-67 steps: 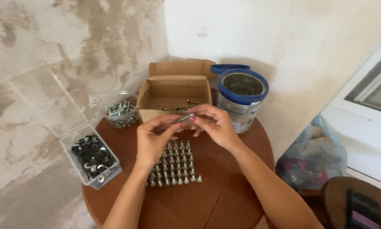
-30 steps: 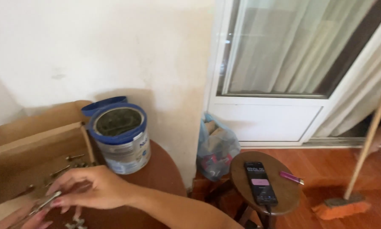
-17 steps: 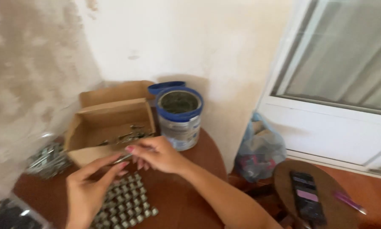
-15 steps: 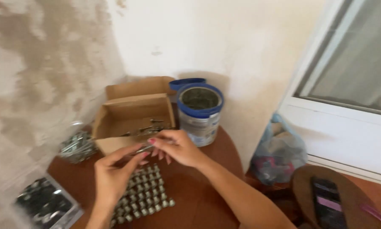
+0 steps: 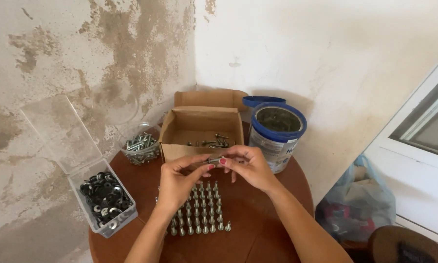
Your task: Assembling washers onto screws and organizing them into a grid on a table.
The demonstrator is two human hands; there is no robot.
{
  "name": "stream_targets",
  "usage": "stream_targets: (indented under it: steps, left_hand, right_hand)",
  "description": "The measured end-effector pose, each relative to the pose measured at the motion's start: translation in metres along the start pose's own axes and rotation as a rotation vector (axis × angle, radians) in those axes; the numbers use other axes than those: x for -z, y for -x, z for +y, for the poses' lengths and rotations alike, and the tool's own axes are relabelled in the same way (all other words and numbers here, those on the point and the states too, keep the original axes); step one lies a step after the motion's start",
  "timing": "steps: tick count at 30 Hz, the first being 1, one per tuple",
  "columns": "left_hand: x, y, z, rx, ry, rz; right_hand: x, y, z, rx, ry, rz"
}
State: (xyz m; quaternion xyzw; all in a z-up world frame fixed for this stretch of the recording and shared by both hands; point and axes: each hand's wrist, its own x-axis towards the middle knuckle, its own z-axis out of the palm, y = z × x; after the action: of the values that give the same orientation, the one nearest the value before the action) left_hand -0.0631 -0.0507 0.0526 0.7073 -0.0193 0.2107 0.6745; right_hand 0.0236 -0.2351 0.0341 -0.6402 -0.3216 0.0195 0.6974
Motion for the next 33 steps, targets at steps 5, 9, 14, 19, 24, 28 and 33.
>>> stream_targets:
  steps: [5, 9, 14, 19, 24, 28, 33]
  left_hand:
    - [0.000, 0.000, 0.007, 0.012, -0.036, -0.026]
    - [-0.001, 0.001, 0.005, 0.015, -0.038, -0.028]
    - [0.001, -0.002, -0.007, 0.027, -0.031, 0.003]
    - [0.007, -0.005, -0.019, -0.003, -0.017, -0.059]
    - [0.008, -0.007, -0.021, -0.047, -0.018, -0.134]
    - [0.008, -0.005, -0.022, -0.041, -0.003, -0.087]
    - [0.006, -0.005, -0.016, 0.024, 0.015, -0.031]
  right_hand:
    - [0.002, 0.000, 0.003, -0.034, 0.035, -0.064]
    - [-0.002, 0.002, -0.002, -0.029, 0.023, -0.056]
    - [-0.004, 0.005, -0.001, 0.057, 0.025, -0.055]
    - [-0.001, 0.004, 0.001, 0.059, 0.114, -0.119]
    - [0.000, 0.004, -0.007, 0.019, 0.170, -0.191]
    - [-0.003, 0.005, -0.006, 0.051, 0.183, -0.155]
    - [-0.002, 0.004, -0.003, 0.100, 0.154, -0.114]
